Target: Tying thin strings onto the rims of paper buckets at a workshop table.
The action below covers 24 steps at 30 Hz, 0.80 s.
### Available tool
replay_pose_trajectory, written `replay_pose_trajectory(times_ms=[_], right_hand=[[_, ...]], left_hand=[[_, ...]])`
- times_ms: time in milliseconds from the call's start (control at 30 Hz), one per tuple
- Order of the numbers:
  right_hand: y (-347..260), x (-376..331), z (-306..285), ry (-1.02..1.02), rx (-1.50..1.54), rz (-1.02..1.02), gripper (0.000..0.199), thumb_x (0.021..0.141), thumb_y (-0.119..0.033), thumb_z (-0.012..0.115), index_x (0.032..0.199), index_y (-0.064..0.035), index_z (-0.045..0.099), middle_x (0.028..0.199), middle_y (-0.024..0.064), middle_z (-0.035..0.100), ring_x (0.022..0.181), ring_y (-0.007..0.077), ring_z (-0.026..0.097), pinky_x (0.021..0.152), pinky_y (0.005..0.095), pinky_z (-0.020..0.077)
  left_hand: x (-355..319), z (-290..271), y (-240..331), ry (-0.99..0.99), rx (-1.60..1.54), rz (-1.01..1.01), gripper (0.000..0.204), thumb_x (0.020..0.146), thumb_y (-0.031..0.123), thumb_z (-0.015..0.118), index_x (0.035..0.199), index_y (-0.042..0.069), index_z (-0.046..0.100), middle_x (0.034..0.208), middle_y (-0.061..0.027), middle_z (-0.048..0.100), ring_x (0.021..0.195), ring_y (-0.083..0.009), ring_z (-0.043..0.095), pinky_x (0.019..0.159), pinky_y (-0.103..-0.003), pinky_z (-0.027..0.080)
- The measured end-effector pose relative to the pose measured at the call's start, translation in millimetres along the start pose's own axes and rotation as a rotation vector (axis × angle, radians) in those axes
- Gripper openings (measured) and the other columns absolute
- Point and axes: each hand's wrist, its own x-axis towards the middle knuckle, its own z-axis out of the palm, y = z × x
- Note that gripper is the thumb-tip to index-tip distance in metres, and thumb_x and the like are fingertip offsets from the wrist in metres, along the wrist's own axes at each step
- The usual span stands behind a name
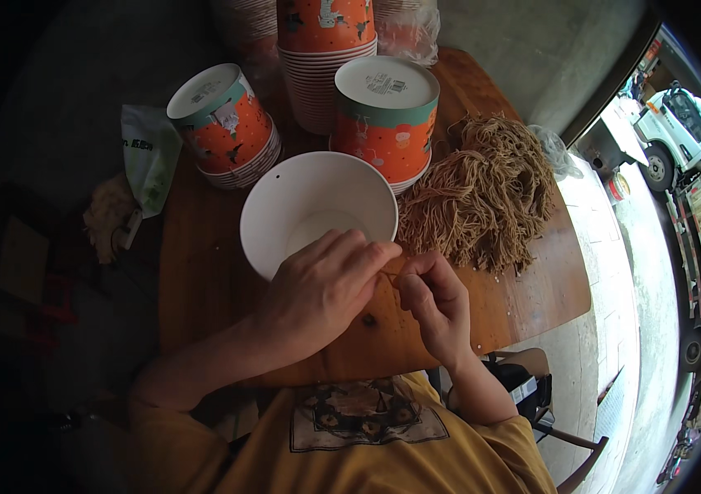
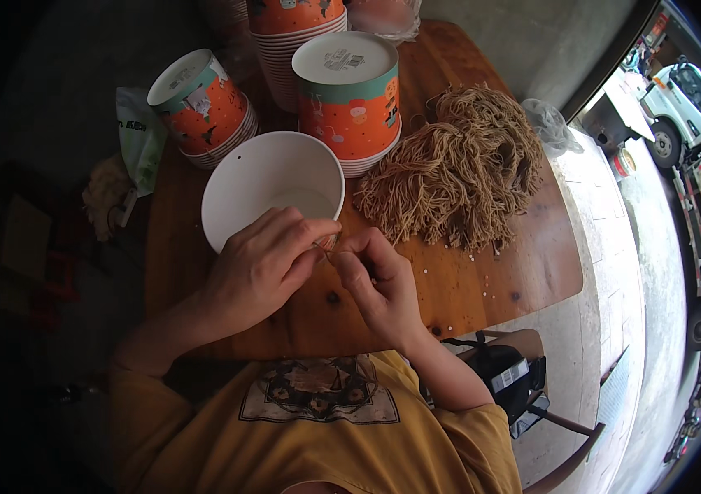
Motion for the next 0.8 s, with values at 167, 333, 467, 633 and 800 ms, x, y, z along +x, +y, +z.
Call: replay_pose_trajectory(times_ms=[167,333,467,633,800], right_hand=[[-11,0,4,-0.044,-0.058,-0.039,0.008,0.093,-0.008,0.054,0.096,-0.0027,0.049,0.080,-0.0012,0.057,0.069,0.0029,0.050,0.063,0.0173,0.0415],[-16,-4,11,-0.101,-0.196,-0.110,0.015,0.090,0.000,0.053,0.103,-0.0030,0.046,0.077,0.0017,0.057,0.061,0.0033,0.048,0.056,0.0184,0.0394],[-23,-11,26,-0.105,-0.166,-0.148,0.015,0.089,0.001,0.053,0.102,-0.0026,0.046,0.075,0.0020,0.056,0.060,0.0032,0.048,0.054,0.0194,0.0389],[-29,-12,37,-0.223,-0.188,-0.110,0.013,0.091,0.002,0.050,0.102,-0.0029,0.044,0.082,-0.0002,0.050,0.066,0.0015,0.043,0.058,0.0174,0.0351],[-34,-14,43,-0.277,-0.168,-0.098,0.012,0.091,0.002,0.050,0.102,-0.0025,0.047,0.077,-0.0017,0.050,0.063,0.0018,0.043,0.056,0.0178,0.0347]], left_hand=[[-9,0,0,0.029,-0.051,-0.023,0.026,0.069,0.000,0.069,0.094,0.008,0.065,0.083,-0.0037,0.057,0.079,-0.0245,0.058,0.068,-0.036,0.049],[-20,2,-1,0.093,0.067,-0.011,0.028,0.070,0.004,0.070,0.096,0.013,0.068,0.084,0.0013,0.058,0.080,-0.0191,0.058,0.076,-0.034,0.045],[-29,0,-3,0.130,0.100,-0.055,0.031,0.069,0.005,0.070,0.098,0.015,0.068,0.088,0.0023,0.060,0.083,-0.0172,0.058,0.087,-0.039,0.040],[-43,-1,-4,0.171,0.155,-0.012,0.030,0.071,0.007,0.071,0.099,0.017,0.066,0.086,0.0041,0.058,0.085,-0.0138,0.059,0.102,-0.050,0.028],[-51,-2,-14,0.206,0.213,0.042,0.027,0.076,0.012,0.069,0.102,0.016,0.064,0.084,0.0047,0.059,0.083,-0.0138,0.059,0.106,-0.053,0.024]])
